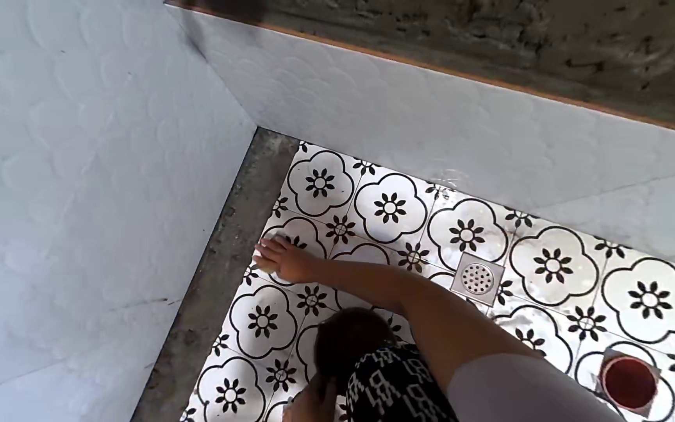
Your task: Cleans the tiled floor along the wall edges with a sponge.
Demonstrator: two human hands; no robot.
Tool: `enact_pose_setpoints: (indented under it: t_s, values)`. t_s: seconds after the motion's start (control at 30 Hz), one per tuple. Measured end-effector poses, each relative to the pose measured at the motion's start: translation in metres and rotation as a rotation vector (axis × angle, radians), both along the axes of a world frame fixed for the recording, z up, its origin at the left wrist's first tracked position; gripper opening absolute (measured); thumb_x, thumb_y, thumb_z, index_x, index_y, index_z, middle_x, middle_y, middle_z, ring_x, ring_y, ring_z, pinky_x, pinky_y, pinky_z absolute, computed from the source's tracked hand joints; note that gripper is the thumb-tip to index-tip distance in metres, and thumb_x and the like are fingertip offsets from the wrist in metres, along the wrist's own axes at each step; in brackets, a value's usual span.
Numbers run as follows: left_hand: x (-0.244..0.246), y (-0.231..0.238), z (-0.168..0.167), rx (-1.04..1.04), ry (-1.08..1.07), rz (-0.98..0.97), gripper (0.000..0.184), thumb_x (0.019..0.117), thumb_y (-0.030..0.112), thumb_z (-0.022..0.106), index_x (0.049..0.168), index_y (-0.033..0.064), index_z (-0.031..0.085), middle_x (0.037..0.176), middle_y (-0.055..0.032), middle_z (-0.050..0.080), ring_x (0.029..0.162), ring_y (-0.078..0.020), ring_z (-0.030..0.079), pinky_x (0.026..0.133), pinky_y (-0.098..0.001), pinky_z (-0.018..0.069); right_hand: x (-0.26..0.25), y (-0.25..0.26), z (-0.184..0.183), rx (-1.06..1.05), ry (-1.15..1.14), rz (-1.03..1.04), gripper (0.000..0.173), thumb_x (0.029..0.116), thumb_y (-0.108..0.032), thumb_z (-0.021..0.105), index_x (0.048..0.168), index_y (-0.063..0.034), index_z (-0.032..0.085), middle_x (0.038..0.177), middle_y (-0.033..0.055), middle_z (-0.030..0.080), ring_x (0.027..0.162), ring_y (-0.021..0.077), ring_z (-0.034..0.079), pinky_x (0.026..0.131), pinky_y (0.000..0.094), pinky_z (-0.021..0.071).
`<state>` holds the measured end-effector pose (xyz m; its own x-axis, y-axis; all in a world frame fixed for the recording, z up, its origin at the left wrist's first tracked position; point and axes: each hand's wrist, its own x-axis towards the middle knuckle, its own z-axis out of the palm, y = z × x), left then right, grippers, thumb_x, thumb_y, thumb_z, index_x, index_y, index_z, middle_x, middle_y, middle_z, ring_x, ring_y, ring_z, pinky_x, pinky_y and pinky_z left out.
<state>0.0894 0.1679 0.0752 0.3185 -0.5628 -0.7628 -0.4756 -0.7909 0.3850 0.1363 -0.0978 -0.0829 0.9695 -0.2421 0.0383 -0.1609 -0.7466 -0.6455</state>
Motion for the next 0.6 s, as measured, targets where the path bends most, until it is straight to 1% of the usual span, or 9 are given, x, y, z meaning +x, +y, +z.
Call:
enact_pose_setpoints:
  t_s: [0.07, 0.1, 0.17, 0.23, 0.33, 0.43, 0.47, 0.53, 0.6]
  values:
    - [0.012, 0.013, -0.012, 0.010, -0.020, 0.028, 0.037, 0.1013, 0.030, 0.055, 0.108, -0.0024, 0.072, 0.088, -0.0212, 0.072, 0.087, -0.0387, 0.070, 0.082, -0.0646, 0.0516, -0.004, 0.012, -0.006, -0.019, 0.031, 0.063, 0.053, 0.1038, -0.004, 0.045, 0.156, -0.0059, 0.042, 0.168, 0.0147, 0.030, 0.158, 0.0319, 0.020, 0.128, 0.0544, 0.0103]
    - [0.016, 0.019, -0.017, -0.006, -0.028, 0.052, 0.036, 0.1009, 0.029, 0.055, 0.106, -0.0028, 0.072, 0.085, -0.0199, 0.071, 0.083, -0.0368, 0.069, 0.079, -0.0626, 0.0519, -0.013, 0.014, -0.007, -0.016, 0.051, 0.061, 0.053, 0.1036, -0.003, 0.045, 0.156, -0.0053, 0.041, 0.168, 0.0132, 0.028, 0.159, 0.0293, 0.018, 0.129, 0.0532, 0.0095]
    - [0.020, 0.026, -0.031, -0.048, -0.033, 0.085, 0.035, 0.1002, 0.030, 0.057, 0.104, -0.0004, 0.073, 0.078, -0.0163, 0.070, 0.075, -0.0329, 0.068, 0.072, -0.0594, 0.0530, -0.047, 0.010, -0.003, -0.006, 0.072, -0.043, 0.052, 0.1013, -0.003, 0.051, 0.153, -0.0040, 0.047, 0.167, 0.0121, 0.033, 0.158, 0.0261, 0.022, 0.129, 0.0494, 0.0145]
    - [0.020, 0.031, -0.041, -0.012, -0.036, 0.086, 0.039, 0.1011, 0.038, 0.055, 0.108, 0.0043, 0.073, 0.084, -0.0157, 0.072, 0.081, -0.0344, 0.071, 0.076, -0.0628, 0.0538, -0.106, 0.012, 0.003, -0.008, 0.069, -0.246, 0.048, 0.1004, -0.004, 0.055, 0.148, -0.0031, 0.053, 0.163, 0.0147, 0.040, 0.155, 0.0298, 0.029, 0.127, 0.0486, 0.0251]
    - [0.018, 0.014, -0.040, -0.008, 0.037, 0.041, 0.040, 0.1028, 0.038, 0.052, 0.110, 0.0038, 0.072, 0.088, -0.0154, 0.072, 0.084, -0.0321, 0.070, 0.080, -0.0583, 0.0540, -0.226, 0.016, -0.004, -0.089, 0.173, -0.599, 0.047, 0.1014, -0.009, 0.052, 0.148, -0.0012, 0.053, 0.159, 0.0202, 0.043, 0.151, 0.0399, 0.034, 0.122, 0.0599, 0.0305]
    - [0.006, -0.014, -0.038, 0.001, 0.177, -0.049, 0.043, 0.1049, 0.036, 0.048, 0.117, 0.0010, 0.070, 0.097, -0.0197, 0.072, 0.094, -0.0351, 0.069, 0.087, -0.0595, 0.0522, -0.339, 0.012, 0.008, -0.094, 0.337, -1.004, 0.053, 0.1031, -0.010, 0.050, 0.152, 0.0087, 0.041, 0.159, 0.0327, 0.034, 0.150, 0.0511, 0.029, 0.122, 0.0653, 0.0247]
    - [0.003, -0.020, -0.039, 0.003, 0.202, -0.066, 0.045, 0.1050, 0.038, 0.048, 0.118, 0.0008, 0.069, 0.099, -0.0206, 0.072, 0.097, -0.0365, 0.069, 0.089, -0.0607, 0.0513, -0.355, 0.007, 0.018, -0.057, 0.336, -1.131, 0.054, 0.1040, -0.010, 0.048, 0.153, 0.0113, 0.037, 0.160, 0.0361, 0.029, 0.151, 0.0531, 0.026, 0.123, 0.0634, 0.0235]
    - [-0.002, -0.030, -0.043, -0.012, 0.233, -0.097, 0.048, 0.1041, 0.042, 0.048, 0.119, 0.0024, 0.070, 0.102, -0.0203, 0.073, 0.099, -0.0370, 0.070, 0.089, -0.0618, 0.0512, -0.342, -0.012, 0.044, 0.021, 0.271, -1.286, 0.056, 0.1079, -0.011, 0.040, 0.156, 0.0132, 0.025, 0.163, 0.0383, 0.018, 0.153, 0.0526, 0.020, 0.124, 0.0583, 0.0234]
    - [-0.002, -0.040, -0.035, 0.025, 0.277, -0.160, 0.056, 0.1049, 0.049, 0.042, 0.122, 0.0026, 0.068, 0.106, -0.0209, 0.072, 0.104, -0.0378, 0.068, 0.093, -0.0624, 0.0497, -0.290, -0.028, 0.052, 0.064, 0.175, -1.196, 0.058, 0.1093, -0.013, 0.035, 0.158, 0.0121, 0.017, 0.166, 0.0343, 0.013, 0.156, 0.0469, 0.013, 0.127, 0.0559, 0.0176]
